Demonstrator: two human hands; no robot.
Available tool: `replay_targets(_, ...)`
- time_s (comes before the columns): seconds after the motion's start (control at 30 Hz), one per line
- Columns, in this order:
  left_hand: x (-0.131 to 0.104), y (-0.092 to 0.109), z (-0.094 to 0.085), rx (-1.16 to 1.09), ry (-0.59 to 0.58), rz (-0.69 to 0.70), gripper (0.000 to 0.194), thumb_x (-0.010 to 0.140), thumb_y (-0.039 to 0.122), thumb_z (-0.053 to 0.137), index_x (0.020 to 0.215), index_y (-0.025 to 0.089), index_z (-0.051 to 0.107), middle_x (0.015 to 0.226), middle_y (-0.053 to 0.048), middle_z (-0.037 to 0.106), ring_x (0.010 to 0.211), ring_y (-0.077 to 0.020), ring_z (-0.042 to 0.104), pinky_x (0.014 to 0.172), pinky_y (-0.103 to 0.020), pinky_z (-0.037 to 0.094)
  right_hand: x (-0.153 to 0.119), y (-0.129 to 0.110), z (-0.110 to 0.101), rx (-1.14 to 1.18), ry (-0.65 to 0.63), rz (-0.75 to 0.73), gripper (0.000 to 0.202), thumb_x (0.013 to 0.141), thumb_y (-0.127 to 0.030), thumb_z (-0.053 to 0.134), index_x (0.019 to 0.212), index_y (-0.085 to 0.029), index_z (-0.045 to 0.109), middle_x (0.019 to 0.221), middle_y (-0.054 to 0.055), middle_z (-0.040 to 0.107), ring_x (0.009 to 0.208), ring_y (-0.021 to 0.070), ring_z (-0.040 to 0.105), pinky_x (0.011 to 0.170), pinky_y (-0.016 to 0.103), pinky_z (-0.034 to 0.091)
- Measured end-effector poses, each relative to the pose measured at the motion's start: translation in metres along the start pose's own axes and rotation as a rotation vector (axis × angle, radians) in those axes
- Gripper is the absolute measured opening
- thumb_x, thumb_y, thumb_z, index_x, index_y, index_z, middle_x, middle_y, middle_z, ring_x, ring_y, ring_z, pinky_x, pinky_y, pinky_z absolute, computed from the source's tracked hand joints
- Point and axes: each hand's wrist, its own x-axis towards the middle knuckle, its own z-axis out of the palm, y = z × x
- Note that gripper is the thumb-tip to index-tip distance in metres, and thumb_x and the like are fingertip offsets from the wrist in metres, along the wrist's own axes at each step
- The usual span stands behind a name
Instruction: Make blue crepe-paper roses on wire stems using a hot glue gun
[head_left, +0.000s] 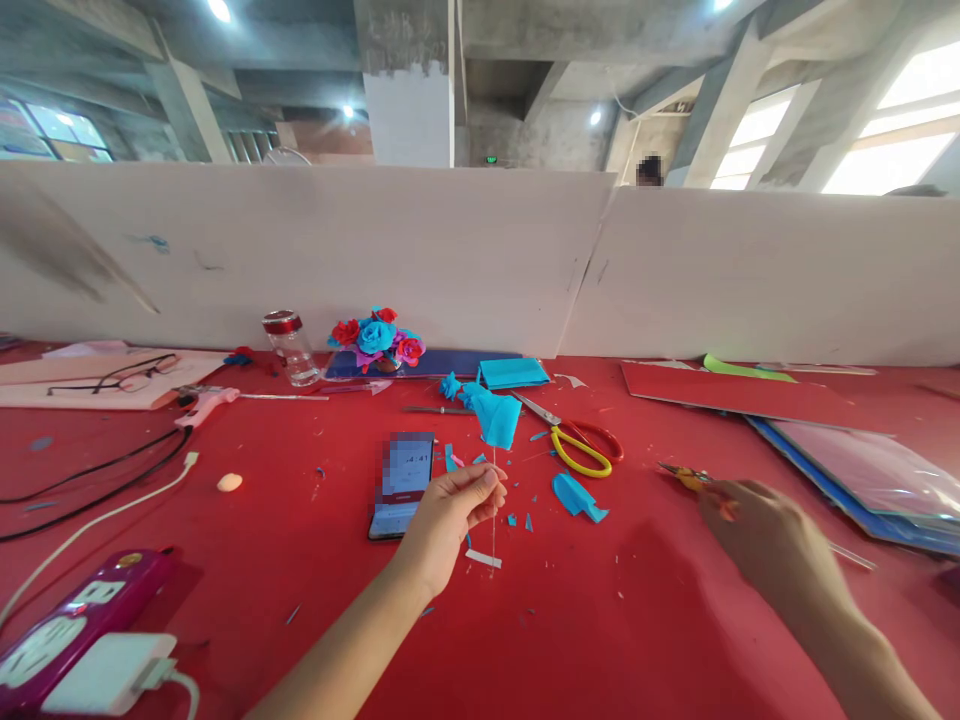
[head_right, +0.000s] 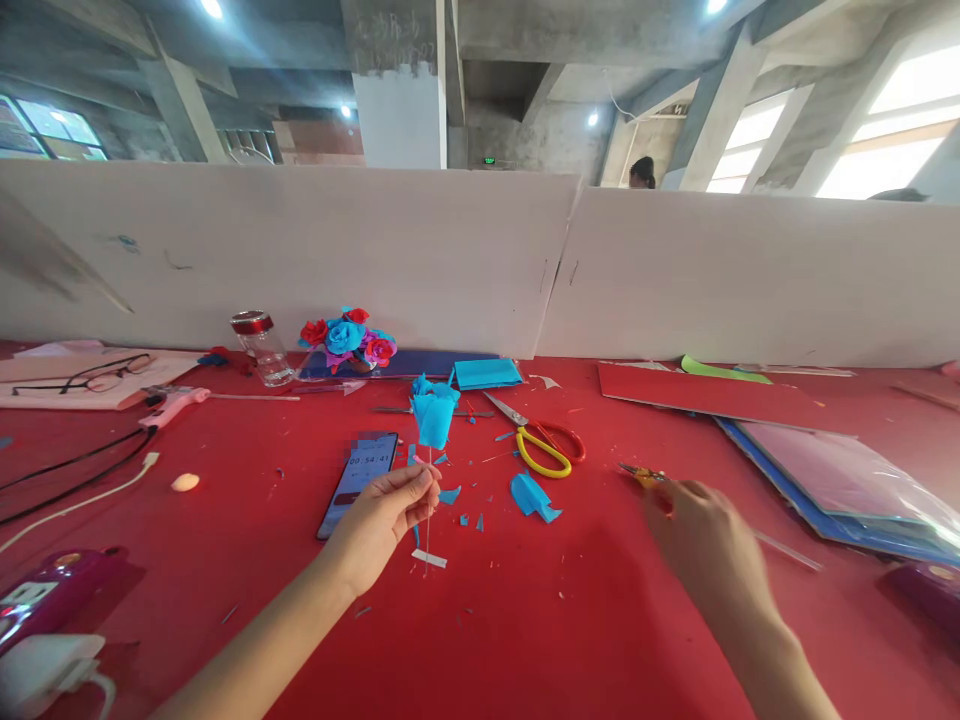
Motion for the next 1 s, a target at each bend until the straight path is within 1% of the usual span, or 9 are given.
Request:
replay_targets(0.07, 0.0, -0.002, 0.001, 0.012, -0.001, -0.017, 0.019, 0.064, 0.033, 0.076, 0.071, 0.016, 0.072, 0.066, -0.001, 0.065, 0.064, -0.0093, 0.056, 0.068, -0.021, 0.047, -0.016, -0.029, 0.029, 0.007, -0.103, -0.118, 0.006, 0.058, -0.023, 0.071, 0.058, -0.027, 0.067, 0.072, 0.004, 0.061, 0.069, 0.022, 0.054, 0.06, 0.03, 0.038)
replay_targets(0.1, 0.0, -0.003, 0.001, 0.018, 0.007, -0.024, 0.019, 0.063, 0.033, 0.076, 0.071, 0.016, 0.072, 0.067, -0.002, 0.065, 0.067, -0.0105, 0.057, 0.072, -0.023, 0.047, -0.024, -0.043, 0.045, 0.029, -0.185, -0.18, 0.006, 0.062, -0.028, 0.07, 0.068, -0.028, 0.071, 0.077, 0.004, 0.063, 0.072, 0.0221, 0.055, 0.063, 0.03, 0.04)
replay_targets(0.17, -0.001, -0.006, 0.002, 0.032, 0.011, -0.032, 0.017, 0.063, 0.032, 0.077, 0.071, 0.017, 0.072, 0.068, -0.002, 0.067, 0.071, -0.0121, 0.059, 0.079, -0.025, 0.046, -0.04, -0.066, 0.076, 0.145, -0.391, -0.28, 0.019, 0.072, -0.034, 0.064, 0.088, -0.027, 0.072, 0.086, 0.006, 0.066, 0.079, 0.023, 0.057, 0.068, 0.031, 0.043)
replay_targets(0.23, -0.001, -0.008, 0.002, 0.049, -0.02, -0.026, 0.015, 0.066, 0.031, 0.075, 0.071, 0.018, 0.073, 0.07, -0.002, 0.068, 0.074, -0.0126, 0.059, 0.084, -0.027, 0.044, -0.054, -0.081, 0.102, 0.265, -0.423, -0.317, 0.023, 0.077, -0.035, 0.06, 0.094, -0.025, 0.071, 0.09, 0.006, 0.066, 0.079, 0.0217, 0.058, 0.069, 0.031, 0.043)
replay_targets(0.33, 0.0, -0.011, 0.001, 0.076, -0.077, -0.002, 0.014, 0.071, 0.031, 0.071, 0.078, 0.019, 0.074, 0.074, -0.002, 0.069, 0.079, -0.0141, 0.059, 0.088, -0.029, 0.041, -0.066, -0.089, 0.126, 0.472, -0.432, -0.244, 0.022, 0.079, -0.037, 0.058, 0.081, -0.022, 0.073, 0.075, 0.004, 0.065, 0.073, 0.0187, 0.055, 0.066, 0.028, 0.042)
replay_targets(0.5, 0.002, -0.017, 0.002, 0.094, -0.093, 0.018, 0.017, 0.073, 0.033, 0.068, 0.082, 0.018, 0.073, 0.076, -0.003, 0.068, 0.082, -0.0164, 0.058, 0.088, -0.031, 0.04, -0.07, -0.087, 0.136, 0.785, -0.495, 0.02, 0.017, 0.071, -0.037, 0.068, 0.072, -0.02, 0.071, 0.066, 0.0, 0.062, 0.07, 0.0151, 0.051, 0.067, 0.026, 0.04)
replay_targets(0.63, 0.0, -0.017, 0.006, 0.182, -0.067, 0.016, 0.022, 0.073, 0.037, 0.067, 0.08, 0.016, 0.07, 0.075, -0.004, 0.065, 0.081, -0.0176, 0.057, 0.081, -0.03, 0.041, -0.07, -0.085, 0.137, 0.86, -0.509, 0.081, 0.019, 0.069, -0.037, 0.069, 0.064, -0.019, 0.068, 0.06, -0.002, 0.057, 0.064, 0.0133, 0.047, 0.064, 0.026, 0.039)
replay_targets(0.83, -0.004, -0.007, 0.009, 0.432, 0.104, 0.148, 0.02, 0.071, 0.035, 0.067, 0.081, 0.019, 0.063, 0.083, -0.002, 0.06, 0.082, -0.0164, 0.053, 0.074, -0.026, 0.039, -0.069, -0.082, 0.136, 0.878, -0.497, 0.116, 0.015, 0.065, -0.034, 0.073, 0.063, -0.019, 0.07, 0.07, -0.001, 0.056, 0.07, 0.0133, 0.047, 0.067, 0.025, 0.038)
replay_targets(1.0, -0.002, -0.006, 0.005, 0.617, -0.016, 0.129, 0.022, 0.071, 0.036, 0.065, 0.084, 0.019, 0.07, 0.078, -0.004, 0.066, 0.076, -0.0195, 0.057, 0.067, -0.027, 0.041, -0.063, -0.082, 0.132, 0.926, -0.452, 0.147, 0.017, 0.063, -0.036, 0.074, 0.063, -0.02, 0.07, 0.07, 0.0, 0.056, 0.067, 0.013, 0.047, 0.064, 0.025, 0.038)
